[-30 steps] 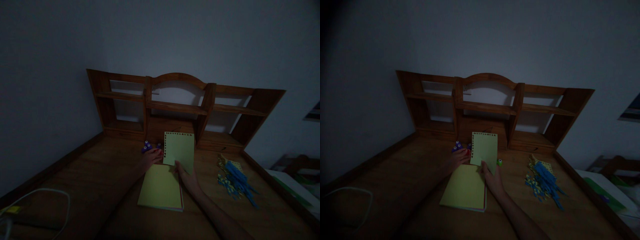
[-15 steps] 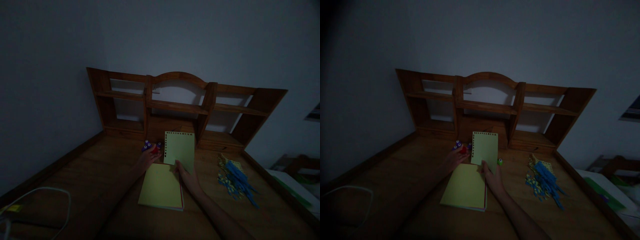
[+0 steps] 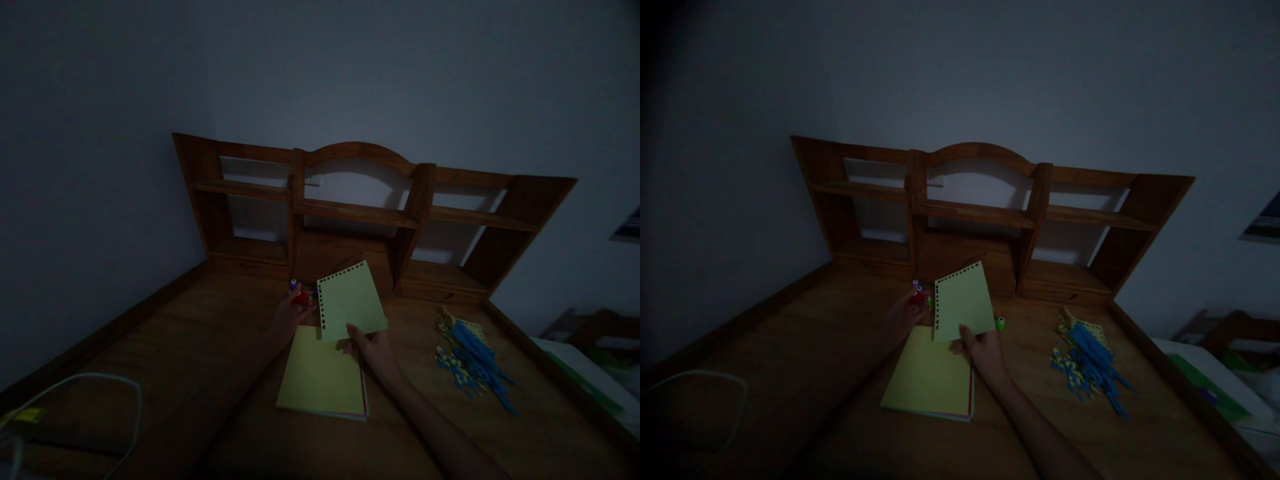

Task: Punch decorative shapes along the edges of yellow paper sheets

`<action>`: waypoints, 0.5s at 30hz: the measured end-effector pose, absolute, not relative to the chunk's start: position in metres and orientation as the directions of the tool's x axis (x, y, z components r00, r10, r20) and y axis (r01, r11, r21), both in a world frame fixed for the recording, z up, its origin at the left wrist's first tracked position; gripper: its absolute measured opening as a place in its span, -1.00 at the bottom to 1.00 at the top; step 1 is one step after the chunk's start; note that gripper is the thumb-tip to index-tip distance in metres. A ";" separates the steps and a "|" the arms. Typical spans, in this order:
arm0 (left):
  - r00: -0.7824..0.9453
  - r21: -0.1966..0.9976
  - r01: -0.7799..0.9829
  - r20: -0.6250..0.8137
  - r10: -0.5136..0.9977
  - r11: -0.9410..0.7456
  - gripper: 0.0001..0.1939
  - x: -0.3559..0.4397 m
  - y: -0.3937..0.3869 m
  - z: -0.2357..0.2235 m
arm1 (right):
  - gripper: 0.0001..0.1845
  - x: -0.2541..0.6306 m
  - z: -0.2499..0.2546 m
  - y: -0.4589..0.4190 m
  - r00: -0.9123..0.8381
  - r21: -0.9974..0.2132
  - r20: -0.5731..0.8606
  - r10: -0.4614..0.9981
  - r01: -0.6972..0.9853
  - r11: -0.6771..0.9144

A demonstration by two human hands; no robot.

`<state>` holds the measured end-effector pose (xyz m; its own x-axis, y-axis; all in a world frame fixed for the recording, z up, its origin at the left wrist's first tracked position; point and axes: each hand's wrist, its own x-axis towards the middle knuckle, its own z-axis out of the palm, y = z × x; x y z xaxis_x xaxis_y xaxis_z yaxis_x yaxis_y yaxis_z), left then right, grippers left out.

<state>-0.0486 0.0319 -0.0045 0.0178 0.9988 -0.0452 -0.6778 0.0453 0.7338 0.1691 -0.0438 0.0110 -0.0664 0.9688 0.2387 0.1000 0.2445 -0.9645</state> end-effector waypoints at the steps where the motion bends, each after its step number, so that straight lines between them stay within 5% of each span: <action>1: 0.006 0.718 -0.695 -0.041 0.999 0.034 -0.79 -0.049 0.033 -0.006 | -0.60 0.169 0.010 -0.043 -0.070 -0.963 0.237 0.969 0.113 0.243; 8: -0.014 0.747 -0.665 -0.008 1.000 -0.004 -0.70 -0.054 0.033 -0.006 | -0.66 0.169 0.002 -0.041 -0.072 -0.945 0.272 0.959 0.166 0.281; 12: -0.076 0.873 -0.486 -0.003 0.997 -0.034 -0.56 -0.051 0.023 0.001 | -0.58 0.166 0.006 -0.041 -0.155 -0.959 0.161 0.975 0.208 0.191; 15: -0.157 0.961 -0.274 -0.010 0.988 -0.034 -0.42 -0.048 0.016 0.008 | -0.50 0.169 0.021 -0.053 -0.014 -0.938 0.188 0.982 0.295 0.183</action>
